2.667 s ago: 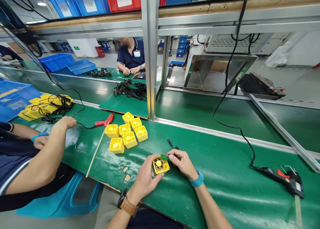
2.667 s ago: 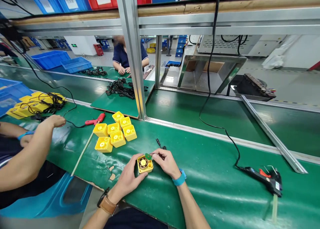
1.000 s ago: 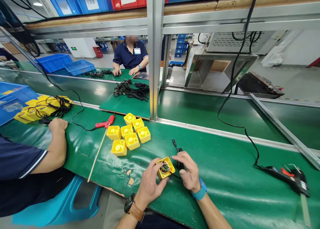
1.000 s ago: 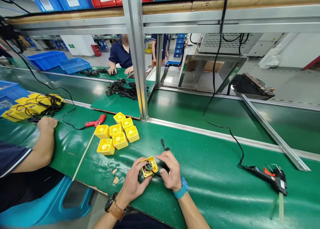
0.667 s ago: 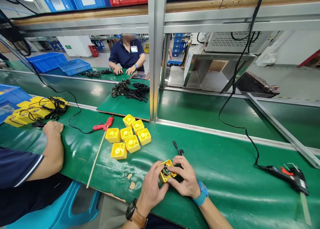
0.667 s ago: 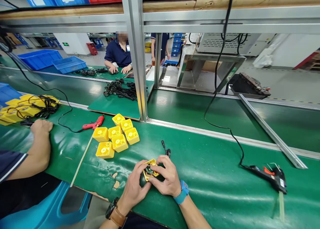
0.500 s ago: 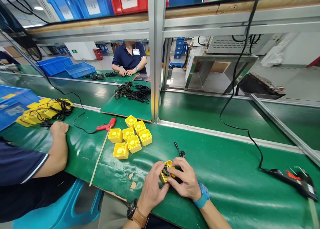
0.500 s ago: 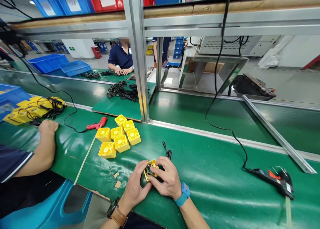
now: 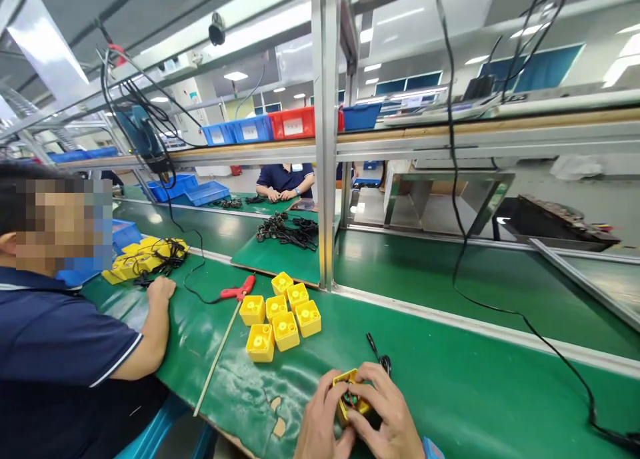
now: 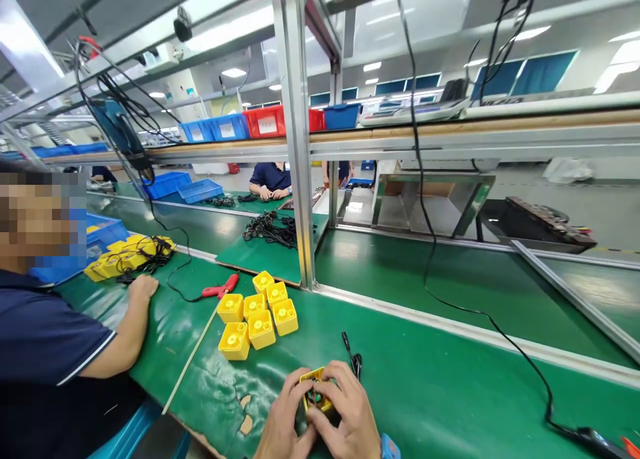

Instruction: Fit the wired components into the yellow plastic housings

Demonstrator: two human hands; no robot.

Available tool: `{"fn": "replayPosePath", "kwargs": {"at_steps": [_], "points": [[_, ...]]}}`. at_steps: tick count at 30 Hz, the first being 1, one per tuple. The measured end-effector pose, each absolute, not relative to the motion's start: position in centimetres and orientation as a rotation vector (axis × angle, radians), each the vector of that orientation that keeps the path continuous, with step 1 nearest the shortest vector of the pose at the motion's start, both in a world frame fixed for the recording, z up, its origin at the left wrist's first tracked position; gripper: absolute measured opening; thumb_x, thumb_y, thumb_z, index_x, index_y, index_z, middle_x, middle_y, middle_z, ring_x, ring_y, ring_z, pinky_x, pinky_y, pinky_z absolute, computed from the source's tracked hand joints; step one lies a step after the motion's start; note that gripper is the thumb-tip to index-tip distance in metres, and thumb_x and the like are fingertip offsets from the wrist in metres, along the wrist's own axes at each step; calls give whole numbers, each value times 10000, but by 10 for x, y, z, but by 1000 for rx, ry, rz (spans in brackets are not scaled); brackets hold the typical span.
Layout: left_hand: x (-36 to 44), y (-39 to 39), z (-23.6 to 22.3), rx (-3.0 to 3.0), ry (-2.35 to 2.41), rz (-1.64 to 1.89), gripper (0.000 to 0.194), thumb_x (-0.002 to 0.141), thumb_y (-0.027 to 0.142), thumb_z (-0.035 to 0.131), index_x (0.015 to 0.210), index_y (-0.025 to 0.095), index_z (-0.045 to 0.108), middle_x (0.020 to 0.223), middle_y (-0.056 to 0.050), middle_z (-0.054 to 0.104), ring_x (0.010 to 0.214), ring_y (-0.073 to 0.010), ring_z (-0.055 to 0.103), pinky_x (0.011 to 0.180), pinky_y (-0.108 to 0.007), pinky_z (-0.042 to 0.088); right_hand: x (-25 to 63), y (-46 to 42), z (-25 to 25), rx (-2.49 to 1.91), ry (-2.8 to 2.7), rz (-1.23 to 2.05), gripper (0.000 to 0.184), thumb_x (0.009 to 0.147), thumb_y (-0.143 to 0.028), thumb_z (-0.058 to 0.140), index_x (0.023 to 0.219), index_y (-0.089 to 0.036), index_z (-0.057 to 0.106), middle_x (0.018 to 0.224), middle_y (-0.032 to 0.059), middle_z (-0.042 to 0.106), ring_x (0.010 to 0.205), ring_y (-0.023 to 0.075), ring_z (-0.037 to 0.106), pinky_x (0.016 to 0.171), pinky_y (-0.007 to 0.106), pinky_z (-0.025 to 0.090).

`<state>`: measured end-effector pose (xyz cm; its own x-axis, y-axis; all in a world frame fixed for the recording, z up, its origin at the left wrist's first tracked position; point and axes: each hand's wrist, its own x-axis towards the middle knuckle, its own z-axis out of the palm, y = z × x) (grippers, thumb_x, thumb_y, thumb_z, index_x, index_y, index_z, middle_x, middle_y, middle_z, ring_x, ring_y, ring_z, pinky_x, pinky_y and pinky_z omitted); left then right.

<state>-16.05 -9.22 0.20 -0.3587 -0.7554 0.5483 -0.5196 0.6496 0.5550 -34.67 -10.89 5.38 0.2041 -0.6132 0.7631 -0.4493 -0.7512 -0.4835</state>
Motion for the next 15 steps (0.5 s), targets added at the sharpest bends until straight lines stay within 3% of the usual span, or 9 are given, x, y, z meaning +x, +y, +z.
{"fn": "replayPosePath", "kwargs": {"at_steps": [5, 9, 11, 15], "points": [[-156, -103, -34, 970, -2034, -280, 681, 862, 163, 593, 1502, 251, 378, 1380, -180, 624, 1250, -305, 671, 920, -442, 660, -342, -110, 53, -2245, 1000, -1629, 103, 935, -200, 609, 1033, -225, 627, 854, 63, 658, 810, 213, 631, 690, 359, 602], [-159, -96, -26, 1034, -1972, -322, 631, 915, 217, 604, 1493, 240, 352, 1384, -179, 626, 1270, -294, 656, 951, -458, 646, -344, -110, 52, -2160, 1058, -1682, 116, 949, -119, 596, 987, -219, 643, 784, 21, 685, 735, 165, 616, 685, 315, 568], [-161, -90, -9, 1040, -1986, -377, 556, 937, 226, 598, 1450, 233, 384, 1377, -174, 627, 1278, -287, 647, 985, -474, 624, -347, -110, 52, -2014, 1151, -1693, 119, 962, -147, 602, 874, -207, 654, 747, 15, 683, 719, 154, 619, 680, 297, 549], [-162, -88, 19, 1021, -2085, -419, 369, 954, 242, 610, 1304, 218, 492, 1367, -172, 607, 1276, -285, 633, 1001, -463, 602, -353, -112, 46, -1644, 1322, -1629, 301, 980, -296, 607, 703, -186, 648, 711, 24, 664, 684, 146, 617, 660, 284, 516]]}}
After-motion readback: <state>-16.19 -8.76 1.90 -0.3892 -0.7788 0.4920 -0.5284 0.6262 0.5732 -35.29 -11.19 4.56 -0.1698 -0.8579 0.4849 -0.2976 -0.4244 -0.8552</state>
